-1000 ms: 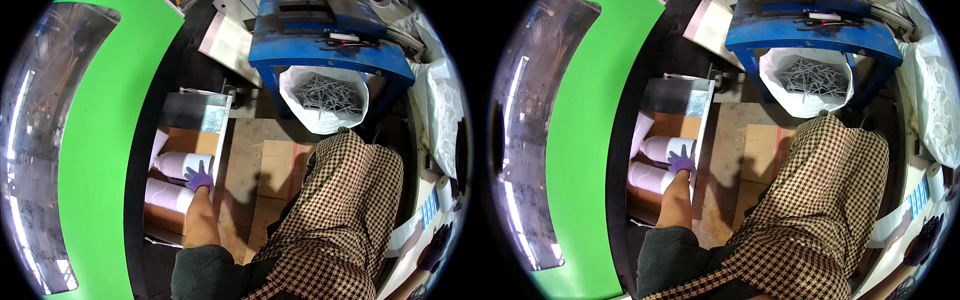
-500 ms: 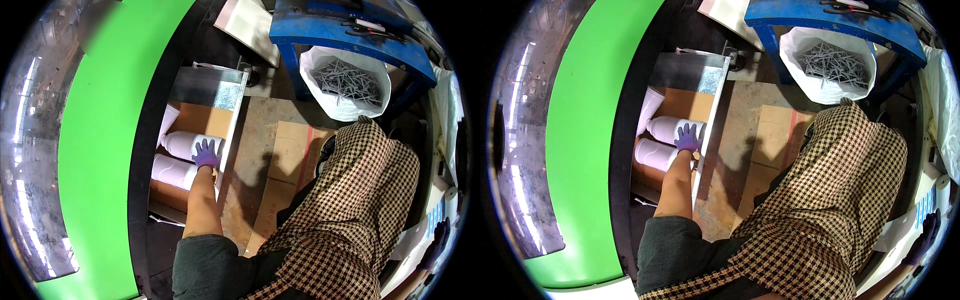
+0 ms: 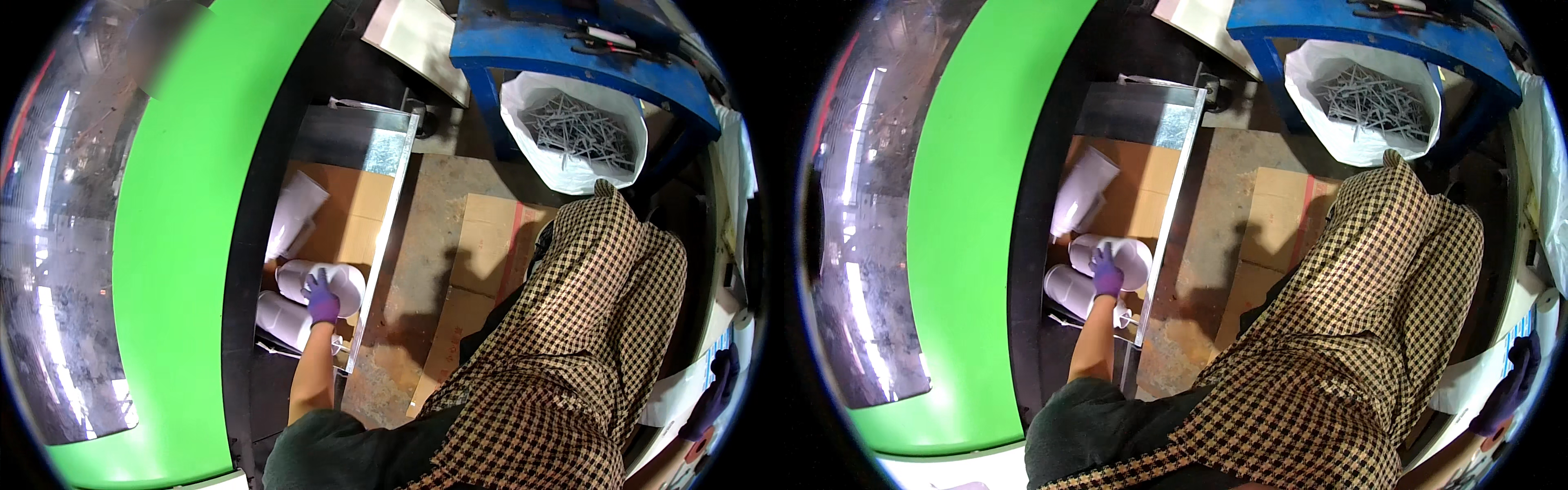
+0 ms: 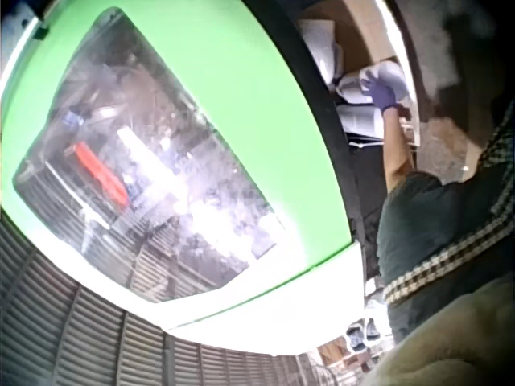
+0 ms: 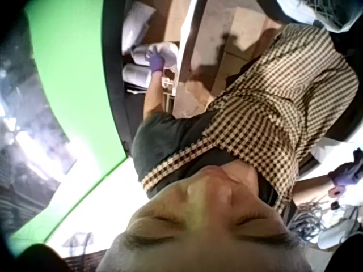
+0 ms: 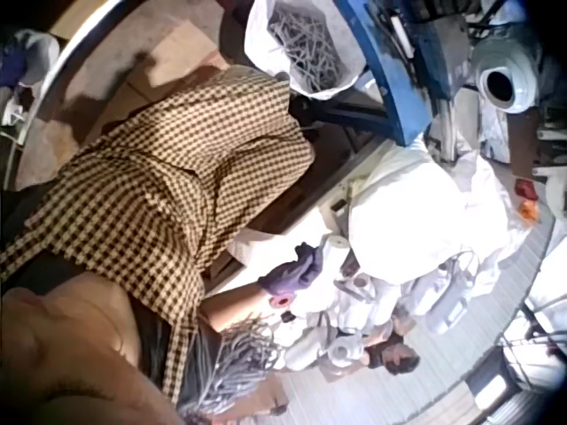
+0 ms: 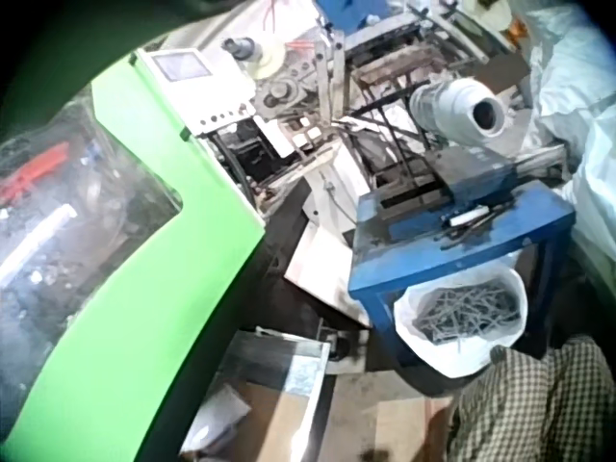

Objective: The person repeatedly picks up white plastic containers, inserts gray handles into the openings, and places the assembled units into a cardboard box. The person also handles rolls of labels and other components on the workbench.

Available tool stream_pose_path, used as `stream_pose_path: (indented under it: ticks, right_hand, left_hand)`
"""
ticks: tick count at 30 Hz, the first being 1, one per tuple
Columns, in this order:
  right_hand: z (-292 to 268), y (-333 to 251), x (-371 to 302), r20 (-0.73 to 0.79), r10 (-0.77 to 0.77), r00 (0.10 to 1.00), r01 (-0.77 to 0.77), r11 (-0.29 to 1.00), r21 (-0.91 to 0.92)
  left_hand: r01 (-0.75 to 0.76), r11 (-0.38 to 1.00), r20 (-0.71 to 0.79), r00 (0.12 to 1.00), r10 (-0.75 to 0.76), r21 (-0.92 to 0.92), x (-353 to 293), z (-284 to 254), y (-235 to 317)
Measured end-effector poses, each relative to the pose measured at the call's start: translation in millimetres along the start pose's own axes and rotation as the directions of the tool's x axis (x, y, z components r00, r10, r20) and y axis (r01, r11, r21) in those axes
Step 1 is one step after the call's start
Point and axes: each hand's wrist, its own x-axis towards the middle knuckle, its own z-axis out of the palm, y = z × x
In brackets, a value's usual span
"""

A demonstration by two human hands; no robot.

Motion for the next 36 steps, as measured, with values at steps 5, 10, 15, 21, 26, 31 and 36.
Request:
stream_pose_path:
  ticks: [5,10,15,21,26,31,36]
  right_hand:
    - [75.8,-47.1,0.6,0.132,-0.124,0.983,0.080,0.951,0.297]
    - [180.0,-223.0,-24.1,0.572,-0.412,0.710,-0.036,0.789,0.613]
    - [219.3,-266.8,-49.4,0.395,-0.630,0.669,0.372,0.744,0.556]
    - [155.9,-172.0,-17.2,0.476,-0.307,0.824,-0.154,0.687,0.710]
    - [143.1,-134.8,-18.3,0.643,-0.297,0.706,-0.390,0.595,0.703]
    - [162.7,-176.6,51.8,0.219,-0.887,0.406,0.884,0.442,0.151]
    - [187.7,-207.2,88.2,0.237,-0.809,0.537,0.837,0.476,-0.271]
  left_hand:
    - [-0.294,0.692,-0.281,0.950,0.136,-0.660,-65.6,-144.2,43.0]
    - [-0.657,0.465,-0.627,0.740,0.244,-0.594,-117.0,-225.2,144.3]
    - [-0.877,0.112,-0.713,0.449,0.538,-0.467,-178.6,-236.4,269.1]
    - [-0.806,0.043,-0.673,0.520,0.526,-0.590,-109.8,-193.0,328.1]
    - [0.490,-0.503,-0.048,0.681,0.731,-0.712,-90.4,-196.5,351.5]
    - [0.349,-0.733,-0.432,0.630,0.645,-0.584,-52.0,-231.2,345.5]
    - [-0.518,-0.496,-0.717,0.520,0.464,-0.697,-98.8,-325.3,299.0]
